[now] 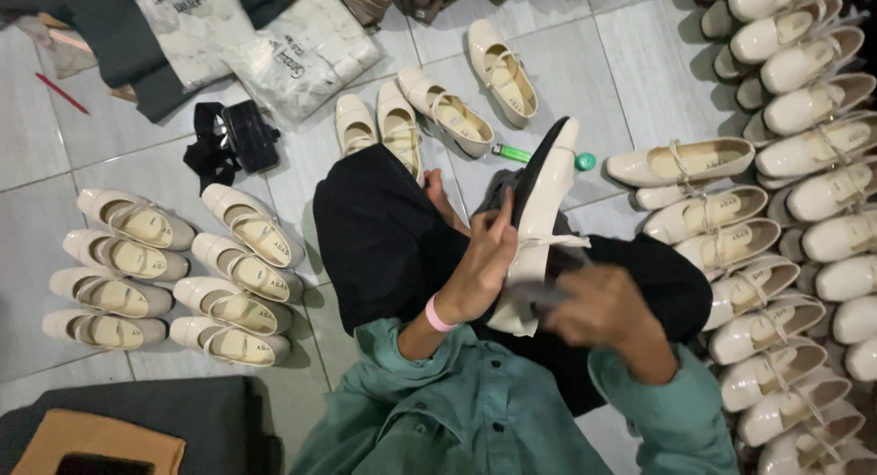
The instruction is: The person sits on the floor and wipes a white flat shoe with a dark cloth. They apply liquid from a bottle to the cloth and wipe the shoe's exterior and interior surfaces repeatedly.
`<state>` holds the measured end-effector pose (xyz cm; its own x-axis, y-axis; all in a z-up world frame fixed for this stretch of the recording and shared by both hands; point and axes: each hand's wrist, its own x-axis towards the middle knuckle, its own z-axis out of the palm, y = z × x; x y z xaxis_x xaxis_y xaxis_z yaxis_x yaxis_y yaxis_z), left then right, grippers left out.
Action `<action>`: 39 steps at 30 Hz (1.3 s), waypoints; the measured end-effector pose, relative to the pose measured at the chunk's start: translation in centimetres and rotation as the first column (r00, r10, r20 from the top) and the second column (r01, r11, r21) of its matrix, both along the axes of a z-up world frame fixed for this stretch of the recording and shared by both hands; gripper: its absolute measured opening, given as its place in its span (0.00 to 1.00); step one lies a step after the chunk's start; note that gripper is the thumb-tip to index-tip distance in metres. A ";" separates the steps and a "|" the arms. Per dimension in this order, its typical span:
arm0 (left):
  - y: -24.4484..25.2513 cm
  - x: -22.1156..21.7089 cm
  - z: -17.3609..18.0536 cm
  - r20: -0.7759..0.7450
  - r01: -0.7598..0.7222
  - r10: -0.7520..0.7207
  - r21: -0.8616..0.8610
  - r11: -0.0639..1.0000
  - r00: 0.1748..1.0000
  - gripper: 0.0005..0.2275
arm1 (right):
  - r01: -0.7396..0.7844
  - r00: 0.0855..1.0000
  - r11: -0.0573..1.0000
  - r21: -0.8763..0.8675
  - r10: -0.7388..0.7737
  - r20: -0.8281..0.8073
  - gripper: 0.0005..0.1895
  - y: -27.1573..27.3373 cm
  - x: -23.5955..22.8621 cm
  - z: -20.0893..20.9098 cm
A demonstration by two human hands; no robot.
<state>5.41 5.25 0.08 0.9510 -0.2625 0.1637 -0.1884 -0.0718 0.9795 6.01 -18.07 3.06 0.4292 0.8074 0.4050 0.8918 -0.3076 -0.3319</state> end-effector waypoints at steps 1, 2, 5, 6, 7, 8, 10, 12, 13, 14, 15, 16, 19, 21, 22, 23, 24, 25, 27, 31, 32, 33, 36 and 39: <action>-0.1 -0.1 -0.2 -0.052 0.009 -0.010 -0.022 1.000 0.999 0.32 | 0.047 0.999 0.999 0.017 -0.047 0.003 0.08 -0.1 -0.1 0.1; -0.1 0.2 -0.2 -0.092 0.016 -0.020 -0.042 0.999 0.996 0.32 | 0.091 0.996 0.995 0.037 -0.091 0.017 0.09 0.0 0.0 0.2; -0.3 0.6 0.0 -0.232 -0.043 0.022 -0.086 0.995 0.972 0.31 | -0.015 1.000 0.999 0.030 0.014 0.016 0.10 0.5 -0.5 0.3; -0.3 0.7 0.1 -0.245 -0.080 0.050 -0.116 0.990 0.968 0.30 | -0.087 0.996 0.996 0.015 0.087 0.003 0.10 0.7 -1.1 0.1; -0.2 0.7 0.1 -0.259 -0.118 0.077 -0.145 0.982 0.963 0.30 | -0.083 0.997 0.997 -0.010 0.083 -0.001 0.13 0.7 -1.4 -0.1; -0.2 0.8 0.3 -0.275 -0.152 0.100 -0.173 0.973 0.956 0.30 | -0.075 0.997 0.997 -0.035 0.075 -0.006 0.17 0.5 -1.7 -0.4; -0.4 0.9 0.5 -0.192 -0.152 0.100 -0.279 0.948 0.976 0.30 | 0.019 1.000 0.999 -0.047 -0.018 0.022 0.19 -0.2 -1.7 -0.9; -0.6 0.8 0.9 -0.177 -0.155 0.094 -0.373 0.915 0.980 0.29 | 0.190 0.978 0.982 -0.010 -0.188 0.094 0.14 -1.0 -0.4 -1.5; -0.7 0.7 1.2 -0.201 -0.163 0.085 -0.413 0.896 0.976 0.29 | 0.192 0.979 0.981 0.006 -0.192 0.069 0.15 -1.0 -0.1 -1.7; -0.9 0.6 1.4 -0.225 -0.172 0.075 -0.450 0.876 0.971 0.28 | 0.195 0.980 0.980 0.024 -0.196 0.043 0.16 -1.0 0.1 -1.8; -1.0 0.5 1.7 -0.301 -0.201 0.041 -0.524 0.828 0.953 0.28 | 0.199 0.980 0.979 0.041 -0.200 0.017 0.18 -0.9 0.1 -1.8; -1.2 0.5 1.9 -0.370 -0.242 0.008 -0.590 0.770 0.929 0.28 | 0.173 0.983 0.982 0.073 -0.177 0.040 0.16 -0.7 0.2 -1.8; -1.4 0.5 2.2 -0.486 -0.370 0.009 -0.651 0.663 0.874 0.27 | 0.113 0.989 0.986 0.124 -0.123 0.078 0.13 -0.2 -1.5 -1.5; -1.6 0.8 2.5 -0.500 -0.450 0.087 -0.674 0.586 0.862 0.28 | 0.110 0.990 0.988 0.111 -0.118 0.076 0.12 -0.5 -2.5 -1.2; -1.7 0.9 2.7 -0.492 -0.490 0.149 -0.697 0.523 0.858 0.30 | 0.160 0.983 0.983 0.090 -0.167 0.075 0.13 -0.5 -2.9 -1.3; -1.9 0.9 3.0 -0.485 -0.524 0.210 -0.719 0.457 0.849 0.32 | 0.210 0.974 0.975 0.069 -0.215 0.075 0.14 -0.3 -3.1 -1.7; -2.0 0.8 3.3 -0.520 -0.548 0.195 -0.708 0.446 0.831 0.33 | 0.265 0.960 0.963 0.050 -0.268 0.077 0.15 -0.2 -3.3 -2.1; -2.2 0.7 3.6 -0.555 -0.571 0.179 -0.696 0.435 0.813 0.34 | 0.292 0.949 0.953 0.077 -0.299 0.100 0.14 -0.2 -3.3 -2.5; -2.9 0.7 3.9 -0.578 -0.589 0.162 -0.702 0.400 0.800 0.34 | 0.346 0.919 0.928 0.136 -0.364 0.149 0.11 0.2 -3.2 -3.5; -3.3 0.1 3.4 -0.611 -0.607 0.085 -0.744 0.280 0.787 0.26 | 0.422 0.864 0.852 0.311 -0.482 0.148 0.07 2.6 -3.6 -5.7; -3.5 -0.1 3.0 -0.628 -0.615 0.035 -0.748 0.248 0.778 0.25 | 0.422 0.867 0.833 0.358 -0.486 0.109 0.08 3.3 -3.8 -6.2; -3.6 -0.2 2.6 -0.569 -0.548 -0.090 -0.816 0.183 0.817 0.23 | 0.422 0.870 0.812 0.404 -0.488 0.071 0.09 3.6 -3.7 -6.4; -4.0 -0.7 1.2 -0.484 -0.471 -0.184 -0.875 0.111 0.856 0.23 | 0.299 0.927 0.890 0.343 -0.357 0.118 0.15 3.8 -3.6 -6.6; -4.6 -0.8 0.5 -0.583 -0.618 0.207 -0.728 0.297 0.786 0.26 | 0.246 0.943 0.906 0.345 -0.306 0.133 0.09 3.6 -3.1 -5.9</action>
<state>4.58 0.70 0.55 0.9132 0.2715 -0.3039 -0.0818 0.8526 0.5161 2.95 -14.46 -2.85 0.5113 0.4817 0.7117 0.8401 -0.4546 -0.2958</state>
